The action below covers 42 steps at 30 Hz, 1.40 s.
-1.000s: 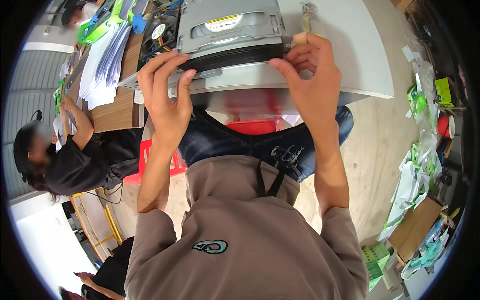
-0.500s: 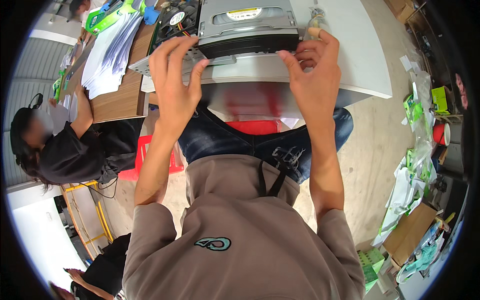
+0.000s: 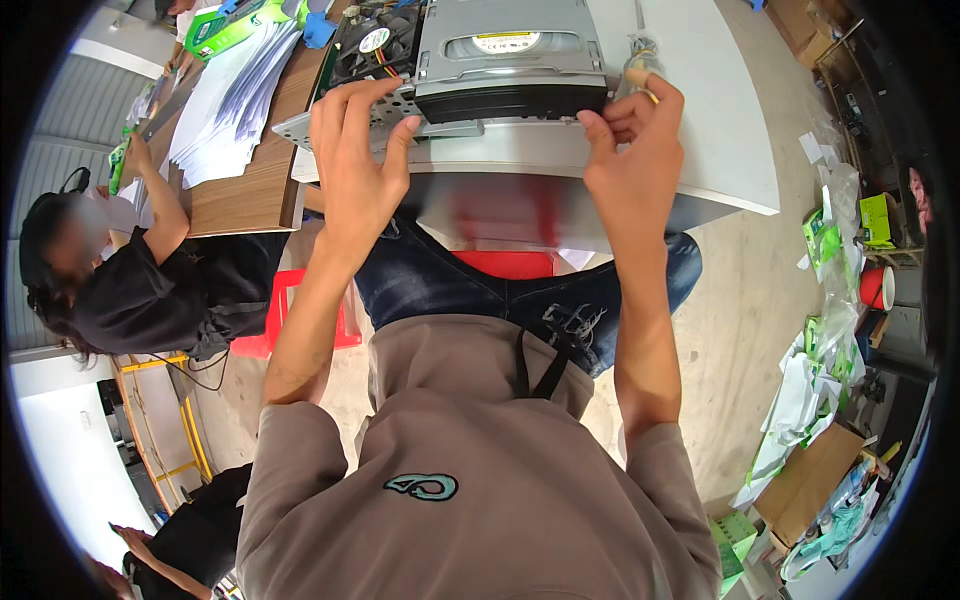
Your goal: The person disassembles a computer tower by removing the side panel using a screwdriver, pulling out an internal component cage, and disconnecting several internal cables from the motherboard.
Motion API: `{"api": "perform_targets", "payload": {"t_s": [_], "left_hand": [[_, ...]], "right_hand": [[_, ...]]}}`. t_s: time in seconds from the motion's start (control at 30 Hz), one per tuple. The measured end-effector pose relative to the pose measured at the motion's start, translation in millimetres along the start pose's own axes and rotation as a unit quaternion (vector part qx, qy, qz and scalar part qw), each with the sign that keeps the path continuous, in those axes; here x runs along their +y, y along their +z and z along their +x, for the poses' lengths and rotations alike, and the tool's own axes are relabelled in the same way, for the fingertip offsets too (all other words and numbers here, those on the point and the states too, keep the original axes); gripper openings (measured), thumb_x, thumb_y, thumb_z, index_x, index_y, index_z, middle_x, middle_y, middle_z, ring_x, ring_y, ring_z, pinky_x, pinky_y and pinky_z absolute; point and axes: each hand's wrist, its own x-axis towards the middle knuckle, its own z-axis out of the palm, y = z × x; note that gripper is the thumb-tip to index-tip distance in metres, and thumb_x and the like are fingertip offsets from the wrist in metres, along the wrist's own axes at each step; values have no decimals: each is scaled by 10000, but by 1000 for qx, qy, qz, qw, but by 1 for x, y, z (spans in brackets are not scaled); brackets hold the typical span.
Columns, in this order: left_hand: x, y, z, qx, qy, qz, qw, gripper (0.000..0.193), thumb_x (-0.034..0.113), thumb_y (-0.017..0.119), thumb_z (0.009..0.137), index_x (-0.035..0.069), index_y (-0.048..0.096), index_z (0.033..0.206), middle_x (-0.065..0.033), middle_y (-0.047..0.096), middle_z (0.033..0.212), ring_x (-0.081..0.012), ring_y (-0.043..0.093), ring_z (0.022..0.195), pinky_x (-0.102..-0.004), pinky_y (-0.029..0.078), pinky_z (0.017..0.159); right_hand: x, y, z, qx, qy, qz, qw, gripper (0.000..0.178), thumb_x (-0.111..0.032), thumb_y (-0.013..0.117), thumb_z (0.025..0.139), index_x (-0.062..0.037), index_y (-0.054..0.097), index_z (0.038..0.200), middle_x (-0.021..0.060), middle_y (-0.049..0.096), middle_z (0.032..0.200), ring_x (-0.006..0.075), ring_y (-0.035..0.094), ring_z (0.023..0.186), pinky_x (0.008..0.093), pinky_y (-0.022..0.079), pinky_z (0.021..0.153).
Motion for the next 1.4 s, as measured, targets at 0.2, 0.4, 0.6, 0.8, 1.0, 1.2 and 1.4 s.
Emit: {"api": "perform_targets", "payload": {"t_s": [0.2, 0.4, 0.6, 0.8, 1.0, 1.2, 1.4], "left_hand": [[3, 2, -1, 16, 8, 23, 1000, 345, 151, 773, 874, 52, 667, 1186, -128, 622, 1182, -326, 543, 1123, -413, 403, 1007], [4, 6, 0, 25, 15, 13, 999, 376, 245, 792, 880, 42, 661, 1169, -135, 618, 1158, -337, 536, 1111, -423, 408, 985], [10, 16, 4, 70, -6, 82, 994, 421, 356, 807, 862, 36, 661, 1093, -140, 604, 1075, -340, 529, 1030, -450, 408, 901], [2, 26, 4, 89, -9, 63, 994, 471, 397, 817, 824, 44, 649, 1087, -129, 577, 1079, -339, 504, 1034, -459, 378, 902], [7, 26, 3, 88, -9, 65, 994, 481, 412, 811, 836, 43, 637, 1090, -132, 584, 1078, -345, 501, 1029, -459, 381, 910], [3, 28, 3, 90, -12, 62, 994, 481, 398, 818, 820, 40, 637, 1087, -134, 579, 1089, -348, 494, 1057, -461, 373, 935], [0, 21, 2, 75, 9, 42, 996, 445, 390, 783, 882, 39, 641, 1117, -133, 605, 1088, -342, 516, 1041, -449, 385, 943]], "right_hand": [[-16, 0, -12, 82, -75, -41, 993, 467, 13, 777, 822, -57, 569, 1234, 102, 673, 938, 259, 673, 899, 370, 525, 767], [8, 18, 3, 42, -391, -67, 917, 250, -9, 769, 817, -109, 690, 1031, 46, 692, 1108, 270, 616, 1060, 386, 490, 847], [-1, 20, 20, 134, -314, -131, 931, 562, -43, 806, 797, -105, 583, 1309, 104, 646, 1124, 287, 606, 1065, 388, 475, 902], [-1, 19, 17, 75, -254, -169, 949, 658, -152, 879, 790, -89, 540, 1350, 82, 591, 1141, 250, 529, 1062, 387, 427, 964], [2, 14, 22, 43, -210, -90, 973, 743, -31, 853, 711, -21, 484, 1355, 166, 541, 1150, 329, 490, 1036, 426, 413, 947], [1, 12, 21, 41, -248, -124, 960, 803, -29, 842, 728, -17, 440, 1423, 173, 532, 1178, 354, 497, 1104, 438, 409, 987], [16, -6, 14, -44, -165, -13, 985, 818, 0, 783, 792, -14, 372, 1498, 175, 531, 1296, 327, 484, 1279, 429, 381, 1111]]}}
